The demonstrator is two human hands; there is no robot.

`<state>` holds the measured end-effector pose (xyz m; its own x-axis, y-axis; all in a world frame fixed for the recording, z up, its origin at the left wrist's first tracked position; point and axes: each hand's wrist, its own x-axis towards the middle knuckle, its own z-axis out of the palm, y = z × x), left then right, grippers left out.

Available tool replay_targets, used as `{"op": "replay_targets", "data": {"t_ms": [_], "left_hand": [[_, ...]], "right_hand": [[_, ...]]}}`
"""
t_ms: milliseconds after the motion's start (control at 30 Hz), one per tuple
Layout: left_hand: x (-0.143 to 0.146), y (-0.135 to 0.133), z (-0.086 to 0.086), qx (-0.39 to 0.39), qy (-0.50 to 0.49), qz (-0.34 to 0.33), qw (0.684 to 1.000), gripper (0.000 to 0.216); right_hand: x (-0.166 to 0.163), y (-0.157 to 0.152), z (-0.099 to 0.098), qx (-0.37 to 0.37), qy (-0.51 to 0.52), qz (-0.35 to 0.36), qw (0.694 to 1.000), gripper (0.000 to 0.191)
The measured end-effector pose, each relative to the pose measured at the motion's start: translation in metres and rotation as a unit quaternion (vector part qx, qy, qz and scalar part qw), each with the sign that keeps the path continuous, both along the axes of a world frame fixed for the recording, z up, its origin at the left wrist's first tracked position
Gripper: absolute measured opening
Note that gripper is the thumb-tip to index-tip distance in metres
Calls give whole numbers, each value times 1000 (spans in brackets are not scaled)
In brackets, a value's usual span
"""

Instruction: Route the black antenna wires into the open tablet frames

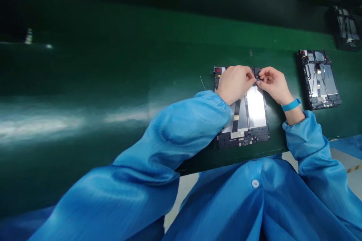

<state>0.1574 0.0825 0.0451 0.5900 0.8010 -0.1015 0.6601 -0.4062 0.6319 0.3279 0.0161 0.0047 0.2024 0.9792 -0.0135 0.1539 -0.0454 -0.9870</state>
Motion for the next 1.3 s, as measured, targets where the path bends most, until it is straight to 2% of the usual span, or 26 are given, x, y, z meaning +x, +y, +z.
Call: {"op": "replay_targets", "data": {"t_ms": [267, 533, 600, 700, 800, 833, 900, 933, 1000, 1067, 1133, 1200, 1300], "left_hand": [[0, 1, -2, 19, 0, -2, 1000, 18], [4, -2, 5, 15, 25, -17, 999, 22], [-2, 0, 7, 38, 6, -9, 999, 32], [-31, 9, 7, 103, -33, 49, 993, 48], [-77, 19, -3, 118, -13, 92, 989, 33], [-92, 20, -8, 104, 6, 85, 991, 29], [-118, 16, -18, 56, 33, 21, 998, 27], [-128, 10, -21, 34, 39, -17, 999, 26], [-141, -5, -23, 15, 38, -65, 997, 22], [-145, -23, -16, 43, 26, -49, 998, 19], [-146, -40, -4, 87, -2, -15, 996, 20], [-145, -52, 8, 113, -43, -2, 993, 19], [-143, -64, 15, 113, -112, 26, 987, 21]], "right_hand": [[2, 1, -2, -6, 21, 0, 1000, 32], [-4, 5, 2, -2, -59, -14, 998, 24], [-5, 7, 1, 0, -61, -21, 998, 25], [-1, 9, -4, -15, 30, -44, 998, 31], [7, 8, -4, -17, 99, -120, 988, 30], [7, 7, -2, -9, 92, -150, 984, 27], [1, 3, 6, 15, 45, -167, 985, 23], [-7, 0, 12, 26, 16, -145, 989, 21], [-29, -6, 27, 31, -39, -40, 998, 18], [-59, -12, 40, 13, -94, 93, 991, 18], [-88, -15, 49, -5, -153, 200, 968, 19], [-109, -16, 52, -13, -200, 264, 943, 13], [-118, -13, 51, -9, -232, 299, 926, 15]]}}
